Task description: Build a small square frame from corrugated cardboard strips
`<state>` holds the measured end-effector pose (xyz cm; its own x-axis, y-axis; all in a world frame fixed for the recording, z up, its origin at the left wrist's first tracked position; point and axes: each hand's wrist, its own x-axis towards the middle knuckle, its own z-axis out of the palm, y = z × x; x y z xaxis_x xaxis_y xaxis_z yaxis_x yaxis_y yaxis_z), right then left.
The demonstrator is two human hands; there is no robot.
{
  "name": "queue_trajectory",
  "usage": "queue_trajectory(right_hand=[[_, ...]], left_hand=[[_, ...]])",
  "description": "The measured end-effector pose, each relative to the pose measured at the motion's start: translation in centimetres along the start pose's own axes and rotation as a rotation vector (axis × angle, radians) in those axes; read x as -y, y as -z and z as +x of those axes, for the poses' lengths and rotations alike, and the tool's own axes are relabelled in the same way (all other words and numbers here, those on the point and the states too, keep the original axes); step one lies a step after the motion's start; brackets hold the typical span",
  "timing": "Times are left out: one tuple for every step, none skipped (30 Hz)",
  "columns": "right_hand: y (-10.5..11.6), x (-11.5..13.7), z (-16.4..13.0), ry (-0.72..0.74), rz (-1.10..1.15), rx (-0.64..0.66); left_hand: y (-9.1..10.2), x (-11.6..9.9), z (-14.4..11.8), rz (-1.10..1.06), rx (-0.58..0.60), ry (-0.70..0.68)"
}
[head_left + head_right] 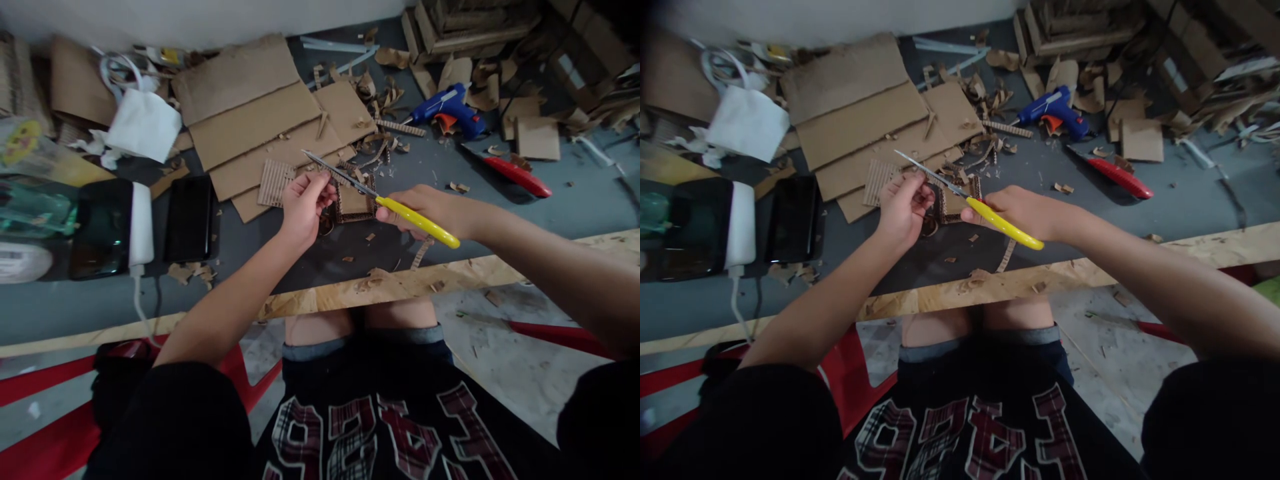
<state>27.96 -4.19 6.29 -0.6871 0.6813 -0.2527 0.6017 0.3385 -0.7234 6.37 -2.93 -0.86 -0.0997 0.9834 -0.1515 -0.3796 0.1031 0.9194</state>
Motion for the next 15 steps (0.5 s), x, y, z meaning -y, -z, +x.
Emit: queue_trajectory(right_hand=[[0.0,-0.1,0.0,0.005,-0.004,-0.007],[-0.1,-0.3,0.0,0.007,-0.011,-0.014],[-0.1,-0.4,-0.1,0.008,-0.02,-0.02],[-0.1,-0.5,-0.1,0.01,-0.03,-0.024],[-0.1,-0.5,0.0,0.01,-0.042,-0.027],[0.1,-0.4,0.1,0.005,-0.063,-0.029],[0.3,-0.3,0.4,-0.005,-0.096,-0.035],[0.7,-0.2,0.8,-0.023,-0.144,-0.05],[1.3,0.0,1.4,-0.05,-0.216,-0.077],[2.0,0.3,2.0,-0.084,-0.31,-0.122],[2.7,0.5,2.9,-0.127,-0.415,-0.169],[3.6,0.7,3.8,-0.162,-0.545,-0.233],[4.5,0.8,4.9,-0.172,-0.655,-0.295],[5.3,1.0,6.1,-0.198,-0.732,-0.331],[6.1,1.1,7.3,-0.208,-0.761,-0.397]], left_hand=[[0.0,0.0,0.0,0.001,0.001,-0.004],[0.0,0.0,-0.1,0.001,0.003,-0.005],[-0.1,-0.1,-0.1,0.0,0.005,-0.003],[-0.1,0.0,-0.1,-0.004,0.009,-0.001],[0.0,0.0,0.0,-0.012,0.013,-0.004],[0.0,0.1,0.1,-0.025,0.019,-0.013],[0.0,0.1,0.2,-0.041,0.022,-0.028],[0.1,0.2,0.3,-0.057,0.023,-0.045],[0.1,0.3,0.4,-0.068,0.023,-0.059],[0.2,0.3,0.6,-0.074,0.022,-0.07],[0.3,0.4,0.7,-0.072,0.02,-0.078],[0.4,0.4,0.9,-0.063,0.018,-0.083],[0.4,0.4,1.0,-0.05,0.018,-0.089],[0.5,0.4,1.0,-0.036,0.02,-0.098],[0.5,0.4,1.0,-0.026,0.02,-0.115]])
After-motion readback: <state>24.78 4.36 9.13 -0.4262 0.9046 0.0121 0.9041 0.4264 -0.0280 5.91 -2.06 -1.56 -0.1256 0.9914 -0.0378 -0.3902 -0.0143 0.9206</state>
